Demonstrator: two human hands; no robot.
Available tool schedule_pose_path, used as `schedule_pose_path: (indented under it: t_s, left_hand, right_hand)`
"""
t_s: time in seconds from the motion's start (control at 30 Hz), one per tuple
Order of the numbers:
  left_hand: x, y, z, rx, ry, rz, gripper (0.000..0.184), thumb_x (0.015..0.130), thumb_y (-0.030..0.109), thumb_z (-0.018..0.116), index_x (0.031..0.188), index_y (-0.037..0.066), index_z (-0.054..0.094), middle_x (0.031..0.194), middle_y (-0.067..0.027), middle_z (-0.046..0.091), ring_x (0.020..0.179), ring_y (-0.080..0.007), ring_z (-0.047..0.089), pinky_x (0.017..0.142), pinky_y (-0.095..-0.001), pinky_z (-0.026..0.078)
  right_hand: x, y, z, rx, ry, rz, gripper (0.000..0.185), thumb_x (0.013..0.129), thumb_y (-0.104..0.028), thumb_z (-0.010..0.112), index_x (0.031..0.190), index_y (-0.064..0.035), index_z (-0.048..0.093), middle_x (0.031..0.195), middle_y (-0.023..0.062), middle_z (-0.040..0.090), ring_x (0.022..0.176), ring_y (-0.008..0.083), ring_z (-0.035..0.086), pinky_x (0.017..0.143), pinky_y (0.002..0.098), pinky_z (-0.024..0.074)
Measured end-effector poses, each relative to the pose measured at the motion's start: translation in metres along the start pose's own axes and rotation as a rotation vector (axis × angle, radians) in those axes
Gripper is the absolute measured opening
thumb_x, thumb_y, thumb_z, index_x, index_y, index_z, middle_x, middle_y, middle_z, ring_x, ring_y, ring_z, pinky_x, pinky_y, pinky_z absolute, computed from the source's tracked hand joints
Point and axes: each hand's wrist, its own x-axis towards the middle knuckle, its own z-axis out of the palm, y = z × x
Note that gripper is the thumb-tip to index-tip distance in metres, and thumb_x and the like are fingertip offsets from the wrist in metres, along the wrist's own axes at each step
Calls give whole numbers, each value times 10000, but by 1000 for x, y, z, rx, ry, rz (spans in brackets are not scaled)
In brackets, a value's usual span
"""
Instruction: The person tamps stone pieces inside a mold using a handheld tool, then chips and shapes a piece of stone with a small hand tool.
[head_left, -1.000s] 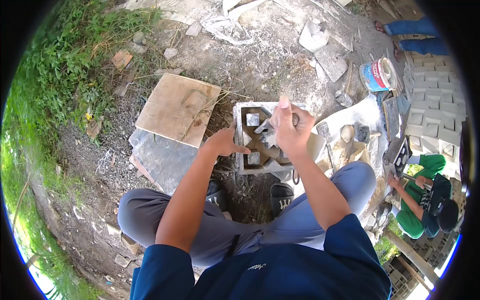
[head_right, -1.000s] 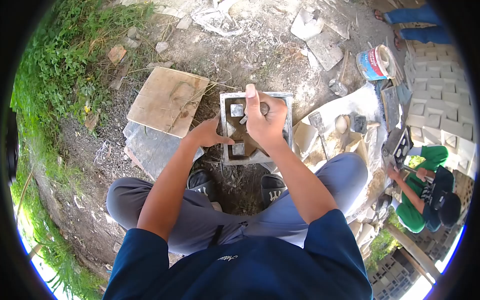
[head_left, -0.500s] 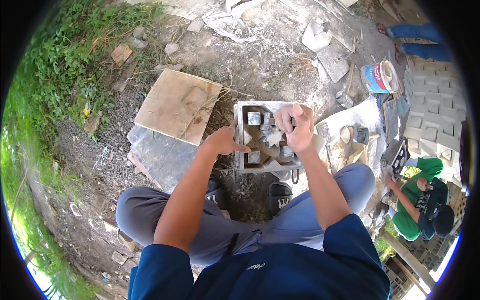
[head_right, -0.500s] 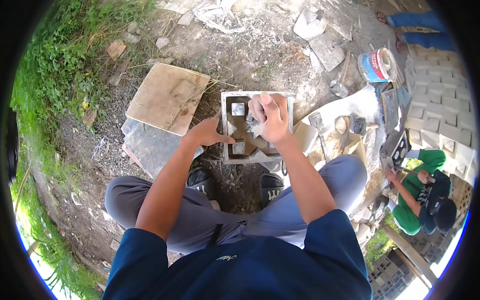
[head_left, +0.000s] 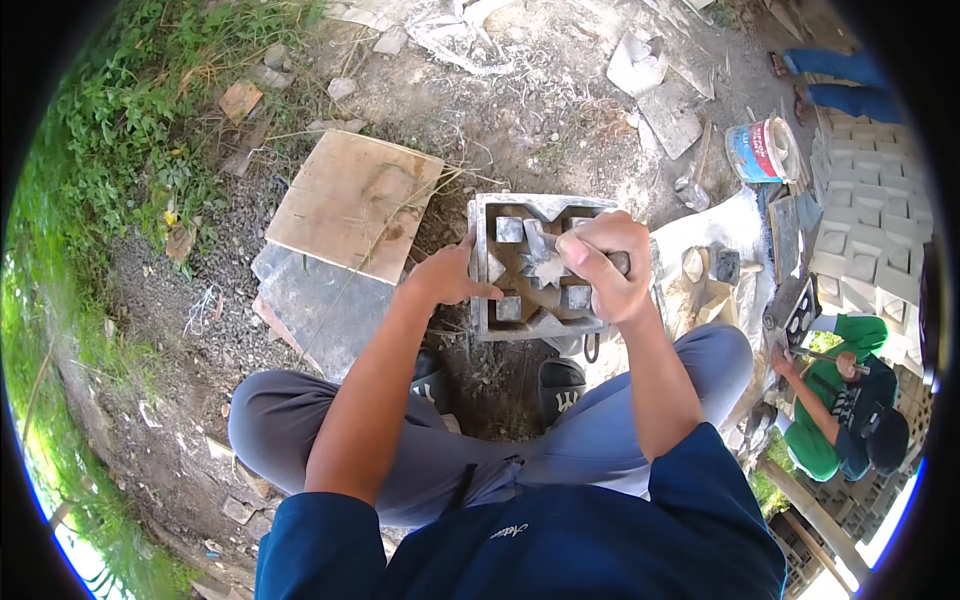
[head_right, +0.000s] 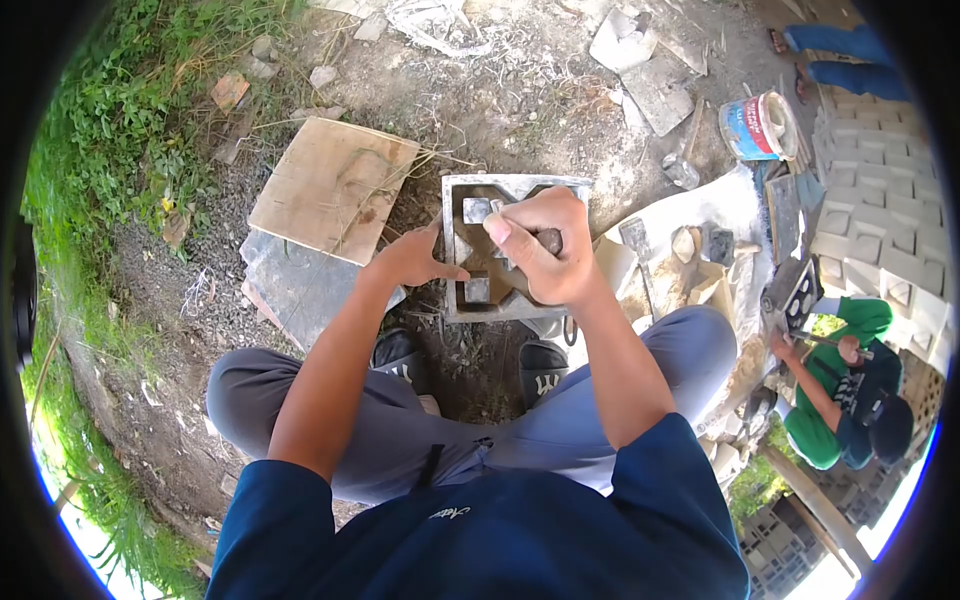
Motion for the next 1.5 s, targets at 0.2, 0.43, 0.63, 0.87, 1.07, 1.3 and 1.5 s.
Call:
schedule_pose_path:
  t_s: [0.2, 0.43, 0.63, 0.87, 1.07, 1.3, 1.5]
  left_hand:
    - [1, 5, -3, 41, 15, 22, 1379, 635, 648, 829, 1564, -41, 78, 1359, -339, 531, 1275, -431, 531, 1075, -449, 434]
    - [0, 5, -4, 0, -28, -15, 1391, 617, 645, 839, 1570, -27, 80, 1378, -346, 511, 1293, -425, 519, 1086, -450, 427]
    - [0, -1, 3, -17, -20, -13, 1414, 601, 656, 843, 1573, -23, 72, 1394, -319, 513, 1307, -428, 506, 1091, -452, 421]
    - [9, -3, -2, 7, -57, 10, 1473, 572, 609, 885, 1566, -39, 12, 1359, -334, 533, 1257, -422, 547, 1058, -440, 448]
    - [9, -13, 1, 79, -183, 16, 1574, 502, 552, 932, 1557, -33, -79, 1315, -339, 557, 1201, -412, 584, 1014, -431, 475]
    - [6, -9, -1, 59, -204, -9, 1466, 506, 532, 942, 1556, -44, 95, 1468, -330, 424, 1388, -398, 422, 1147, -412, 361]
    - [6, -9, -1, 57, -199, -3, 1437, 505, 546, 939, 1547, -51, 149, 1494, -326, 391, 1405, -399, 398, 1163, -416, 340]
  right_hand:
    - [-6, 23, 7, -57, 262, -48, 375, 920, -111, 625, 574, -7, 527, 446, 21, 363, 388, 114, 323, 416, 303, 248]
    - [-4, 32, 7, -45, 186, 40, 384, 909, -55, 564, 550, 13, 448, 457, 22, 392, 404, 108, 333, 411, 310, 244]
    - [-12, 18, 3, 256, 177, 44, 446, 951, -88, 587, 541, -20, 426, 482, -11, 356, 446, 81, 305, 441, 303, 218]
    - [-7, 30, 4, 408, 475, 156, 477, 991, -109, 579, 549, -15, 427, 494, -12, 364, 448, 89, 311, 443, 295, 229]
    - [-10, -8, -18, 535, 173, -13, 525, 1004, -274, 514, 545, -65, 368, 474, 13, 327, 424, 136, 262, 443, 317, 218]
    - [-15, -16, -9, 627, 75, 14, 480, 883, -234, 564, 510, -44, 328, 470, 22, 329, 444, 136, 319, 434, 317, 203]
    - [-6, -1, 11, 595, 83, 19, 529, 922, -282, 584, 506, -62, 342, 467, -1, 341, 417, 111, 289, 405, 281, 214]
